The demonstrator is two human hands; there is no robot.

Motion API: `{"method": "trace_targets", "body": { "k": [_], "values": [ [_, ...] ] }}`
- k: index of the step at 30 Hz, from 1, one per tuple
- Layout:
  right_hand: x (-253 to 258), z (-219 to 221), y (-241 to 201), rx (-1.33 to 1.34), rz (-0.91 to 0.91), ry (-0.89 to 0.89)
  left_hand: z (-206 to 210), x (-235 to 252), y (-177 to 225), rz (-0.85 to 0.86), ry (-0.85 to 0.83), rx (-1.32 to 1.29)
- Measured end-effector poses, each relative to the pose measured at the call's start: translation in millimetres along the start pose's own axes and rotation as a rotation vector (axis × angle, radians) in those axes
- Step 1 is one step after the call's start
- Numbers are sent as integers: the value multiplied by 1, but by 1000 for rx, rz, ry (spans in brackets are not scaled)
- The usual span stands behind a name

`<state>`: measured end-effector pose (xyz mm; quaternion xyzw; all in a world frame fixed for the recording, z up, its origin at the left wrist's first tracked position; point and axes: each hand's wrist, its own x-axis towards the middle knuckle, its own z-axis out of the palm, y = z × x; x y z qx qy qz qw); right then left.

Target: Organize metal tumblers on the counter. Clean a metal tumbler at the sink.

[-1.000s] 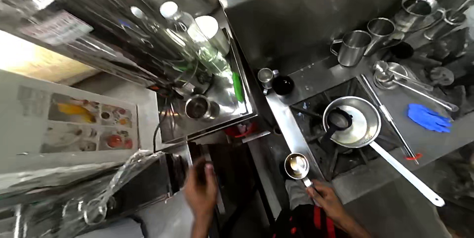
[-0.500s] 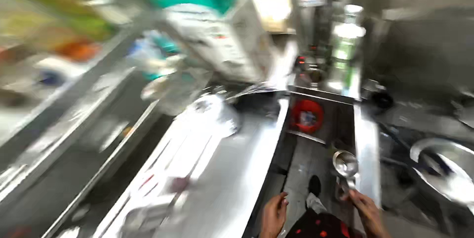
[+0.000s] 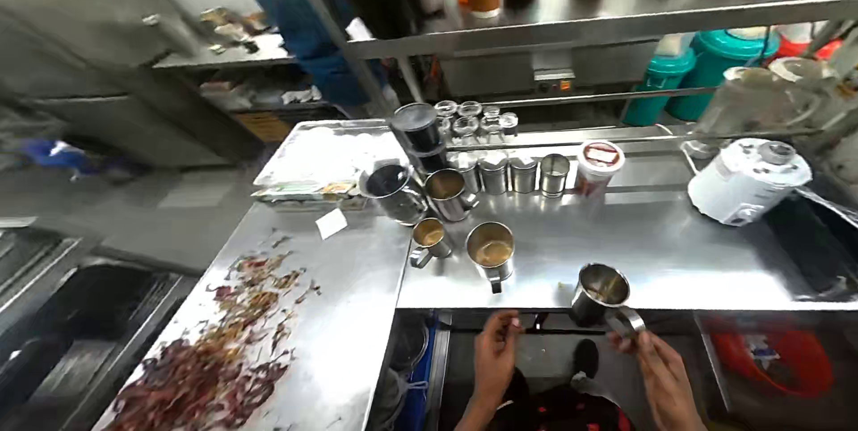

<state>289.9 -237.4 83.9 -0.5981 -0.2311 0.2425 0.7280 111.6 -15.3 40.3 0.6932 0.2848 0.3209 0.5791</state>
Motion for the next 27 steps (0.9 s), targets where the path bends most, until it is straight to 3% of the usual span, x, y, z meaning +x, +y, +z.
{"method": "trace_targets", "body": {
  "k": [3,6,9,12,16,20,27],
  "values": [
    [47,30,-21,-20,-55,-112,-32,9,5,-40,287,-32],
    [78,51,-30,-123,-115,-199,-61,34,7,-183,455,-40],
    [96,65,-28,-150,-138,-242,-94,64,-2,-377,508,-81],
    [108,65,-24,-106,-122,-272,-123,91,-12,-450,472,-131],
    [113,43,-17,-78,-96,-284,-141,125,-15,-534,426,-247],
    [113,0,-6,-87,-89,-263,-133,147,-23,-551,516,-344],
    [122,-67,12,-120,48,-174,-102,130,-24,-311,563,-161]
  ]
}}
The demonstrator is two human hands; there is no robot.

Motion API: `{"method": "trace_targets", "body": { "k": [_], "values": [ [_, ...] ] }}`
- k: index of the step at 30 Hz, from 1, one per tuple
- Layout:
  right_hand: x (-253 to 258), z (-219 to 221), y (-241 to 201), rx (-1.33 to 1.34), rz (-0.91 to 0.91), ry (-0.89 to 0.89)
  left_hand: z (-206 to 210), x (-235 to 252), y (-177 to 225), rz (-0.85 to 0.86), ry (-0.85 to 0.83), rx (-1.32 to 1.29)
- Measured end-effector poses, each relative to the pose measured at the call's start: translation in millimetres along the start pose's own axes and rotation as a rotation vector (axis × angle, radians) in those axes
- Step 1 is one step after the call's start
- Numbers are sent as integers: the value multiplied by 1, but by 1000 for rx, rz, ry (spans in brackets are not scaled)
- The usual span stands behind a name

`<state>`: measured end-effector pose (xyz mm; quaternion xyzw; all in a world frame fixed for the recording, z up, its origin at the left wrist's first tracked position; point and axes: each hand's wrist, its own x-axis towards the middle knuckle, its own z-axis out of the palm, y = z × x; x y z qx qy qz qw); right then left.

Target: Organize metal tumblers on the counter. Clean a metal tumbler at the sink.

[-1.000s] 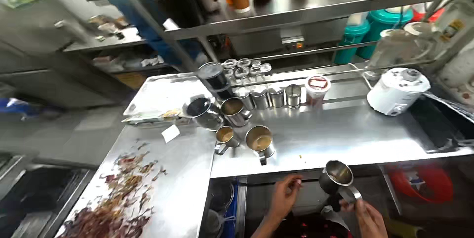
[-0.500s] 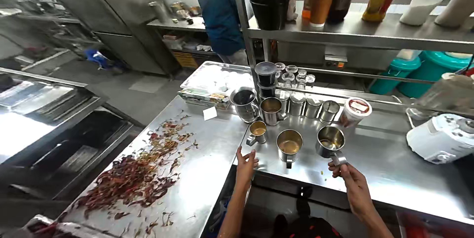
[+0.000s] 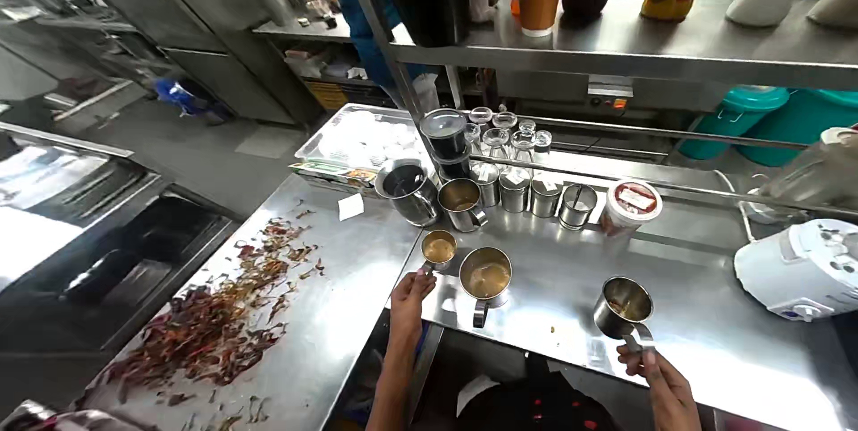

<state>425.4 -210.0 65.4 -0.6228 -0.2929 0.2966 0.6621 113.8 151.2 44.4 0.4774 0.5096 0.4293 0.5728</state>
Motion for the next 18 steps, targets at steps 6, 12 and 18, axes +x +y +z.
{"method": "trace_targets", "body": {
  "k": [6,12,18],
  "values": [
    [37,-18,2,-27,24,-29,5,-59,37,81,116,15],
    [82,11,-7,4,-17,-59,4,-86,50,293,140,228],
    [115,51,-14,23,-28,-124,3,-97,66,370,132,328]
  ]
}}
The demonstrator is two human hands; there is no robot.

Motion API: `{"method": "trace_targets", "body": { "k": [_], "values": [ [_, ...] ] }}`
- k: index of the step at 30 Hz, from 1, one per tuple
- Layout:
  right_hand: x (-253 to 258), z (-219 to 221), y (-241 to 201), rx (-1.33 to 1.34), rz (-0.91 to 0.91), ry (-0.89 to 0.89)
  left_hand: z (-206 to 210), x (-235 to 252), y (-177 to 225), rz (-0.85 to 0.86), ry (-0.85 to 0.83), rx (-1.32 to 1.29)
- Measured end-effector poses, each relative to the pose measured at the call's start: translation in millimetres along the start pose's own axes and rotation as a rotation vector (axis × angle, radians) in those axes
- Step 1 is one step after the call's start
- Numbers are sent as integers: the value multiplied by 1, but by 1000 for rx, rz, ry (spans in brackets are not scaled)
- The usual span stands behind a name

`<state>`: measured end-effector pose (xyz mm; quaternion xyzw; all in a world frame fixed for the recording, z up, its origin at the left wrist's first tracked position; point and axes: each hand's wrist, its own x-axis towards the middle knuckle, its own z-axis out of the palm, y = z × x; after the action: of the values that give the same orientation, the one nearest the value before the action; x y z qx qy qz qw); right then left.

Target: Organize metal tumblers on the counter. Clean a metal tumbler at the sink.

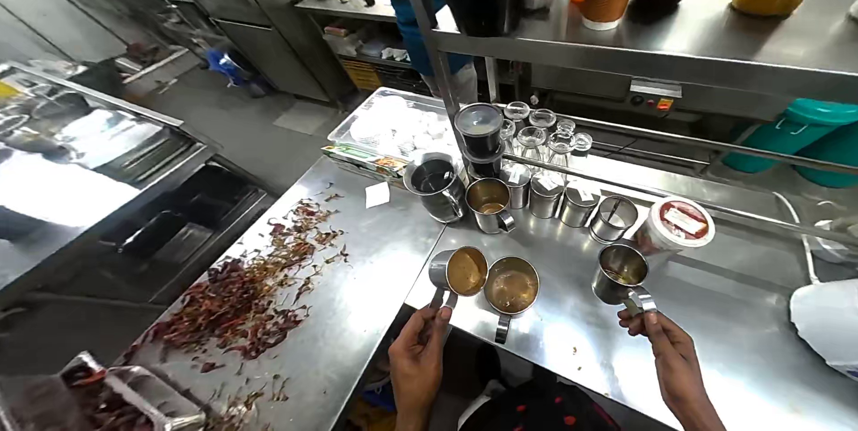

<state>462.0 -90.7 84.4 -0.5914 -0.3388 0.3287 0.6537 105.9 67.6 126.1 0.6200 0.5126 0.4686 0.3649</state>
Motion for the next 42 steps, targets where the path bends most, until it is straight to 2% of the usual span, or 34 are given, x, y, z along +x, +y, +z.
{"method": "trace_targets", "body": {
  "k": [6,12,28,42],
  "values": [
    [7,13,-11,-35,-31,-39,-2,3,0,115,-35,69],
    [-6,17,-5,-33,-30,21,-3,13,0,197,-99,145],
    [-24,18,-3,-46,-2,114,1,29,1,311,-176,332],
    [-30,20,-4,-54,4,119,4,30,-1,335,-200,346]
  ]
}}
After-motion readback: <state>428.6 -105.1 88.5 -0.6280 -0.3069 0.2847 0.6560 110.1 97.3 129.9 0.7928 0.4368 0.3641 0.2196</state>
